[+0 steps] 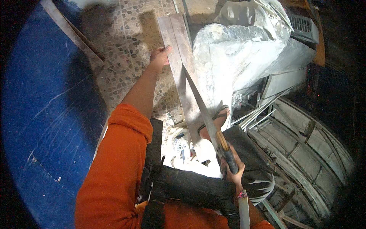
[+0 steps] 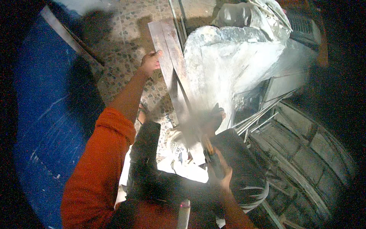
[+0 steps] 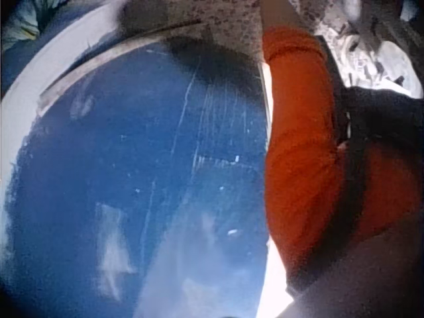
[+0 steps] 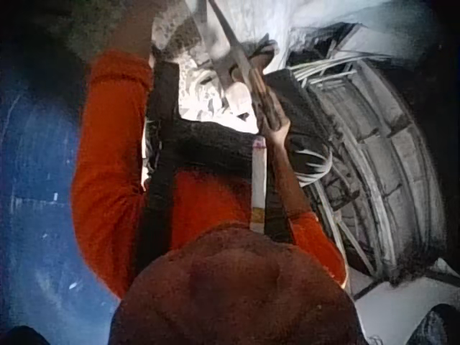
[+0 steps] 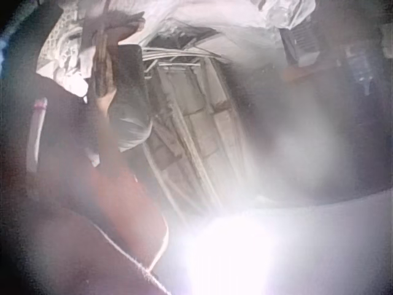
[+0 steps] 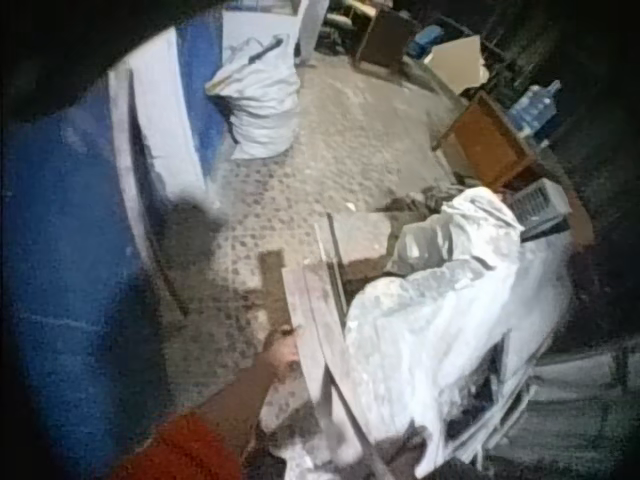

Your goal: The person uses a hand saw to cut a long wooden plank into smaller pieces. After cutting, they break the plank apart and carry the pieces to another room.

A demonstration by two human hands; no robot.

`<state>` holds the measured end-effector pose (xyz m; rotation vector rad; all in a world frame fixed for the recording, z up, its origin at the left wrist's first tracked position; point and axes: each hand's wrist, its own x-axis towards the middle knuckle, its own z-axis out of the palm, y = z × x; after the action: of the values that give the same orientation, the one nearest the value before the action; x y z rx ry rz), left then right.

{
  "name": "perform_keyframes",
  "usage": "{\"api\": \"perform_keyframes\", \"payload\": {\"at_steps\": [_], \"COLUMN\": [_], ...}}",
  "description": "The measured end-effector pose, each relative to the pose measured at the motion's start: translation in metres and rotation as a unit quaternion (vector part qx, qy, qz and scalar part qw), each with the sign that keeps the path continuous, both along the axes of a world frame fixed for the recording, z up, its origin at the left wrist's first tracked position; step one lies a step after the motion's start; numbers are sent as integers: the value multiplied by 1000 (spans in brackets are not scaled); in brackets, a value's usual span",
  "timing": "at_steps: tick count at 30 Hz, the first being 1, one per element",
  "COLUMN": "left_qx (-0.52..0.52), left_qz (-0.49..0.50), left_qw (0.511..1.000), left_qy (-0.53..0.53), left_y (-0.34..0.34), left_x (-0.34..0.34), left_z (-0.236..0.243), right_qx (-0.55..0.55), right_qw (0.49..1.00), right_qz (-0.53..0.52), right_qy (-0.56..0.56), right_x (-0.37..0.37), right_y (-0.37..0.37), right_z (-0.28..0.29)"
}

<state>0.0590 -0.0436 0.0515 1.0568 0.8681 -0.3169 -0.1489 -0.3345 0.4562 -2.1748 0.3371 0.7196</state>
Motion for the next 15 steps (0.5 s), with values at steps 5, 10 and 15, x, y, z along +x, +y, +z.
{"api": "perform_keyframes", "payload": {"at_steps": [5,10,15], "left_qx": [-11,-44,-31], "left_qz": [-37,-50,4], "left_qw": [999,998,1000], "left_qy": [-17,-2,-1], "left_y": [-14,-2,-7], "left_x": [2,-12,-6], "left_z": [6,-18,15], "right_qx": [-30,-121,36], "right_qw": [996,989,998], "right_qz": [17,82,-55], "right_qy": [-82,5,10], "right_x": [141,136,-1], "right_y": [88,96,14], "right_z": [-176,-154,-8]}}
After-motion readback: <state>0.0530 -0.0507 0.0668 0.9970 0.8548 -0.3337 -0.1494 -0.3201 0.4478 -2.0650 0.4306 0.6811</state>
